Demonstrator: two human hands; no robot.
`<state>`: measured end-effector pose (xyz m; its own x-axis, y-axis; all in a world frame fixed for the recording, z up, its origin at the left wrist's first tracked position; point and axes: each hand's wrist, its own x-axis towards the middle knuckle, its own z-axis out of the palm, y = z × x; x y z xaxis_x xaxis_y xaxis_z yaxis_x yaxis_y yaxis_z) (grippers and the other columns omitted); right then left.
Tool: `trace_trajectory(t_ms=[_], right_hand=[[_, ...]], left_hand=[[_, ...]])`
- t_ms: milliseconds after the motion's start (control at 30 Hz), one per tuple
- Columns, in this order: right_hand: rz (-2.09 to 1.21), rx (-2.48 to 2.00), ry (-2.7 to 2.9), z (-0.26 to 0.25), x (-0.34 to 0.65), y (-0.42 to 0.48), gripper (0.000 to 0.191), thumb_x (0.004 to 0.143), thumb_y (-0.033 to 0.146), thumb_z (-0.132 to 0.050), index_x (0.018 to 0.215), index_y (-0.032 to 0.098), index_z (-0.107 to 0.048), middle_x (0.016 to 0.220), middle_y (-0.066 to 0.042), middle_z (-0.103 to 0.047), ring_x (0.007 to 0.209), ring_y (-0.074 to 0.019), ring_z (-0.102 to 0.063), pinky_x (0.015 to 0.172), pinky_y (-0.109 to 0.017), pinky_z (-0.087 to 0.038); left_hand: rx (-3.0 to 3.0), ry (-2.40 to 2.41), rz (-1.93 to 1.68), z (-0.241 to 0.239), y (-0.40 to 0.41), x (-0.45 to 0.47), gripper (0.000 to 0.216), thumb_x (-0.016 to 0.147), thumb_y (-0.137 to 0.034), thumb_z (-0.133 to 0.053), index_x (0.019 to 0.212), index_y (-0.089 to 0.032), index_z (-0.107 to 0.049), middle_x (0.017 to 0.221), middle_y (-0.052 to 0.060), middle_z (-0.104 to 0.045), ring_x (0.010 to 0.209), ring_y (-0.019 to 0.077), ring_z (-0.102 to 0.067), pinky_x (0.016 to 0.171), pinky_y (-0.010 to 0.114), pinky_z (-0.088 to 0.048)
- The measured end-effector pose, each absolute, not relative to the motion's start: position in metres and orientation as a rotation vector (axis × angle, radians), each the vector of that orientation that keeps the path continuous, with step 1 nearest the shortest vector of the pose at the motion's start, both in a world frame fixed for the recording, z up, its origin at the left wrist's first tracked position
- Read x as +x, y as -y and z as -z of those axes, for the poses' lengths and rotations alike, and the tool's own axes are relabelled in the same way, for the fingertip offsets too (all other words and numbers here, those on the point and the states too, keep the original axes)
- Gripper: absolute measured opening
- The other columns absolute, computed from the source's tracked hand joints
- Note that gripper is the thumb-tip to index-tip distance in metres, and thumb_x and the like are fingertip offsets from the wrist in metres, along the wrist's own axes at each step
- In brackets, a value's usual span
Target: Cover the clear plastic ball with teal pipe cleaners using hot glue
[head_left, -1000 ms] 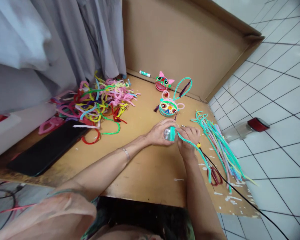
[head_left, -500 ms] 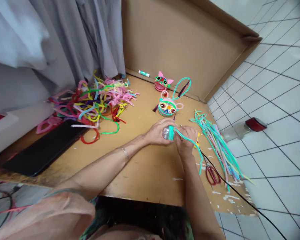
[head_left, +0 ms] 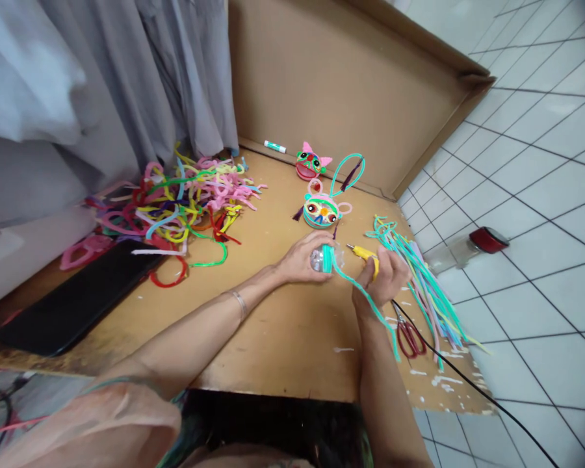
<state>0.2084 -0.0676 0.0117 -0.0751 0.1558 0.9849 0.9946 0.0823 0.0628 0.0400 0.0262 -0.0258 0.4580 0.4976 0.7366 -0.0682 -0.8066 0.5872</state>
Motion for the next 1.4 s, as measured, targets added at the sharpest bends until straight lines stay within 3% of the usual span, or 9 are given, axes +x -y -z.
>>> trace_trajectory(t_ms=[133,300,467,567,867,1033,1233,1400], right_hand=[[1.172,-1.344,1.110,-0.013,0.229,0.065,0.036,0.094,0.030,-0.049,0.129,0.021,-0.052,0.106,-0.017,-0.063,0.098,-0.0309,-0.061,0.086,-0.050,-0.045],[1.007,-1.879,1.138,0.007,0.262,0.052,0.037,0.094,0.042,-0.043,0.109,0.015,-0.064,0.099,-0.018,-0.066,0.095,-0.0331,-0.058,0.082,-0.050,-0.040],[0.917,-2.169,1.179,0.035,0.273,0.046,0.055,0.089,0.059,-0.044,0.087,0.010,-0.068,0.081,-0.022,-0.065,0.080,-0.0313,-0.057,0.076,-0.048,-0.038],[0.845,-2.269,1.200,0.041,0.271,0.046,0.062,0.085,0.067,-0.046,0.085,0.009,-0.068,0.081,-0.024,-0.065,0.079,-0.0322,-0.058,0.074,-0.049,-0.039],[0.539,-2.470,1.154,0.027,0.265,0.046,0.047,0.079,0.048,-0.059,0.095,0.005,-0.068,0.099,-0.026,-0.066,0.094,-0.0379,-0.061,0.076,-0.048,-0.043],[0.703,-2.276,1.079,0.018,0.266,0.045,0.051,0.076,0.049,-0.057,0.102,0.006,-0.066,0.100,-0.026,-0.066,0.094,-0.0389,-0.061,0.074,-0.046,-0.043],[0.887,-1.948,1.172,0.008,0.263,0.051,0.049,0.079,0.045,-0.052,0.116,0.014,-0.058,0.101,-0.015,-0.067,0.099,-0.0339,-0.061,0.086,-0.047,-0.038],[0.920,-1.792,1.252,0.000,0.254,0.056,0.047,0.077,0.042,-0.054,0.116,0.016,-0.057,0.101,-0.013,-0.067,0.097,-0.0313,-0.062,0.088,-0.045,-0.037]], left_hand=[[2.174,-0.393,-1.342,0.027,-0.026,0.040,0.063,0.062,-0.037,-0.083,0.116,-0.019,-0.058,0.127,0.015,-0.059,0.124,0.0305,-0.058,0.106,0.048,-0.047],[2.184,-0.389,-1.354,0.028,-0.026,0.040,0.061,0.063,-0.038,-0.082,0.115,-0.019,-0.057,0.127,0.014,-0.059,0.123,0.0292,-0.058,0.106,0.048,-0.047],[2.189,-0.403,-1.355,0.029,-0.027,0.040,0.062,0.062,-0.038,-0.083,0.115,-0.020,-0.056,0.127,0.014,-0.059,0.121,0.0292,-0.059,0.104,0.048,-0.048],[2.193,-0.404,-1.362,0.029,-0.027,0.041,0.062,0.062,-0.037,-0.083,0.114,-0.020,-0.056,0.127,0.014,-0.059,0.121,0.0290,-0.059,0.104,0.048,-0.048],[2.176,-0.432,-1.378,0.027,-0.025,0.040,0.061,0.062,-0.038,-0.083,0.114,-0.019,-0.057,0.126,0.014,-0.060,0.121,0.0288,-0.060,0.104,0.047,-0.048],[2.170,-0.450,-1.400,0.027,-0.025,0.040,0.061,0.063,-0.039,-0.083,0.114,-0.018,-0.057,0.125,0.015,-0.060,0.120,0.0287,-0.060,0.104,0.046,-0.049],[2.157,-0.496,-1.440,0.030,-0.028,0.039,0.061,0.063,-0.039,-0.083,0.115,-0.019,-0.057,0.125,0.014,-0.060,0.119,0.0276,-0.060,0.104,0.044,-0.049],[2.071,-0.615,-1.438,0.030,-0.028,0.041,0.060,0.061,-0.036,-0.083,0.113,-0.020,-0.059,0.128,0.014,-0.059,0.122,0.0293,-0.059,0.107,0.045,-0.047]])
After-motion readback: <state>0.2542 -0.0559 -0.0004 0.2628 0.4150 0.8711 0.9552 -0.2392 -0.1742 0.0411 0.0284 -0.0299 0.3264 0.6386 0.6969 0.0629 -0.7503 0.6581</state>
